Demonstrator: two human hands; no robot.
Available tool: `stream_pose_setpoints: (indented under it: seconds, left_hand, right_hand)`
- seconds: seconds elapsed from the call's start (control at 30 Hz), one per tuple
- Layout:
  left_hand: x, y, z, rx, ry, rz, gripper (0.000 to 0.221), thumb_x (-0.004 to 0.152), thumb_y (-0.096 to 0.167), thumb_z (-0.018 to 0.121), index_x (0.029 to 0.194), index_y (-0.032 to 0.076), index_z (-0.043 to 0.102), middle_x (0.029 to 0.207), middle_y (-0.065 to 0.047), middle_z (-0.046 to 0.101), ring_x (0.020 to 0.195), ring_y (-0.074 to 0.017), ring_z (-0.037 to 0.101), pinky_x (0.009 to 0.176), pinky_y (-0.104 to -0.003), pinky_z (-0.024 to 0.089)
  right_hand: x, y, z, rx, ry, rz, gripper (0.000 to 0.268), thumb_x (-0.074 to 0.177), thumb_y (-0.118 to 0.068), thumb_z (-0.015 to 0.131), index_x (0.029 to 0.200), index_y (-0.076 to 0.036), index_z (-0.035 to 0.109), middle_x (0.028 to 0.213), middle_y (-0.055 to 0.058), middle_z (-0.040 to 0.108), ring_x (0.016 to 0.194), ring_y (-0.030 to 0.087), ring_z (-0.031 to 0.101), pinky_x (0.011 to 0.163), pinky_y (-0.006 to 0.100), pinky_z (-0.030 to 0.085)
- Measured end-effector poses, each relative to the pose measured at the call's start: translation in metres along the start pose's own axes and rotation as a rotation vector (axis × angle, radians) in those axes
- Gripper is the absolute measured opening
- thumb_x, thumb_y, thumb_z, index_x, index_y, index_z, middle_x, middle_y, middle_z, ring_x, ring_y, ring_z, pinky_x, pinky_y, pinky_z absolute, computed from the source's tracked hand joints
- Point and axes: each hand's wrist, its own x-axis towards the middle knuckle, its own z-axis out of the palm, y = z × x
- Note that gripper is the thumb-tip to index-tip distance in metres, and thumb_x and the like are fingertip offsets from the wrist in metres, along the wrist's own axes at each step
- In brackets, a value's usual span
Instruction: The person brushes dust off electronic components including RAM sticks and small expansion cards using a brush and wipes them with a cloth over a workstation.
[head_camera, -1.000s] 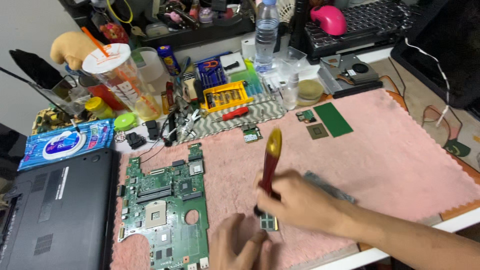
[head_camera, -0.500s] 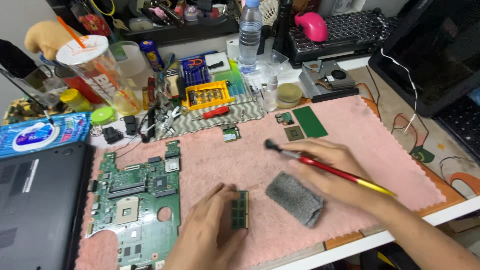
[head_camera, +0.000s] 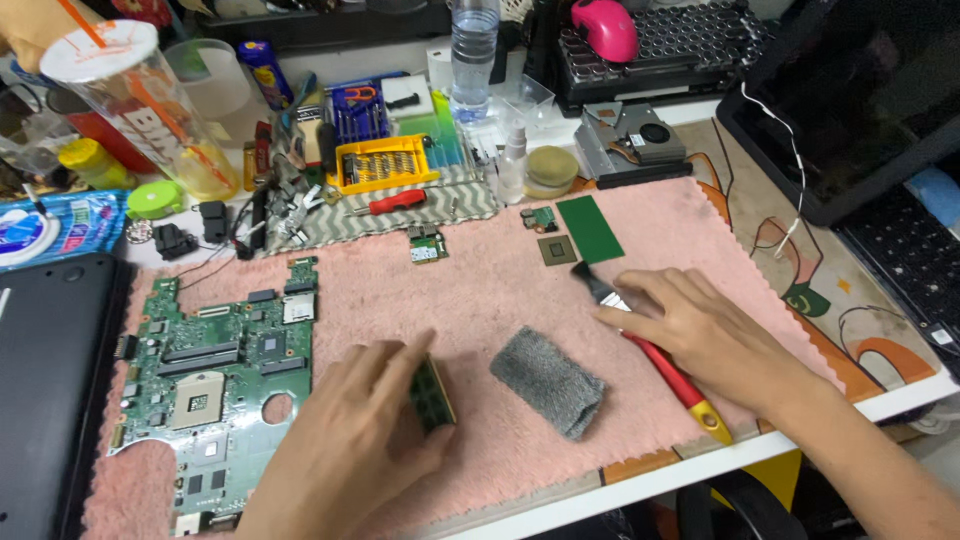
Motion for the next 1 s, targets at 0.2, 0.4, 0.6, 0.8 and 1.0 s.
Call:
stream_pose_setpoints:
  seconds: [0.2, 0.4, 0.6, 0.8, 1.0]
  left_hand:
    - [0.009, 0.025, -0.006, -0.413, 0.314, -0.298, 0.073, 0.093, 0.042, 0.083, 0.154, 0.003, 0.073, 0.131, -0.013, 0.072, 0.123, -0.0284, 0.071, 0.106, -0.043, 0.057]
    - [0.008, 0.045, 0.012, -2.133, 0.157, -0.534, 0.095, 0.106, 0.060, 0.054, 0.160, -0.018, 0.053, 0.118, -0.021, 0.066, 0.115, -0.0326, 0.068, 0.125, -0.047, 0.052]
    - [0.003, 0.054, 0.027, -2.718, 0.201, -0.733, 0.095, 0.098, 0.055, 0.061, 0.160, -0.016, 0.062, 0.119, -0.023, 0.076, 0.119, -0.0319, 0.072, 0.113, -0.046, 0.061]
    - [-0.007, 0.051, 0.030, -2.729, 0.273, -0.797, 0.091, 0.102, 0.048, 0.049, 0.163, -0.018, 0.060, 0.147, -0.028, 0.073, 0.113, -0.0325, 0.072, 0.106, -0.045, 0.064]
    - [-0.013, 0.052, 0.029, -2.616, 0.296, -0.760, 0.089, 0.102, 0.045, 0.039, 0.162, -0.018, 0.059, 0.149, -0.037, 0.070, 0.119, -0.0374, 0.068, 0.118, -0.051, 0.057]
  right_hand:
    - [0.028, -0.051, -0.033, 0.312, 0.372, 0.200, 0.044, 0.102, 0.014, 0.060, 0.138, -0.003, 0.079, 0.131, 0.014, 0.078, 0.121, 0.027, 0.073, 0.114, 0.044, 0.058]
    - [0.071, -0.101, -0.041, 0.768, -0.006, 0.840, 0.044, 0.100, -0.036, 0.080, 0.142, -0.022, 0.081, 0.108, -0.006, 0.087, 0.094, 0.007, 0.074, 0.082, 0.027, 0.058]
    - [0.096, -0.122, -0.025, 0.618, -0.253, 0.899, 0.078, 0.087, -0.063, 0.084, 0.154, -0.024, 0.070, 0.135, 0.003, 0.080, 0.118, 0.019, 0.076, 0.104, 0.038, 0.059]
    - [0.106, -0.127, -0.025, 0.574, -0.281, 0.942, 0.048, 0.088, -0.054, 0.091, 0.123, -0.022, 0.087, 0.123, -0.002, 0.077, 0.113, 0.016, 0.075, 0.102, 0.033, 0.056]
    - [0.105, -0.142, -0.038, 0.790, -0.265, 0.980, 0.038, 0.084, -0.034, 0.101, 0.113, -0.017, 0.085, 0.113, -0.001, 0.089, 0.112, 0.010, 0.079, 0.099, 0.026, 0.054]
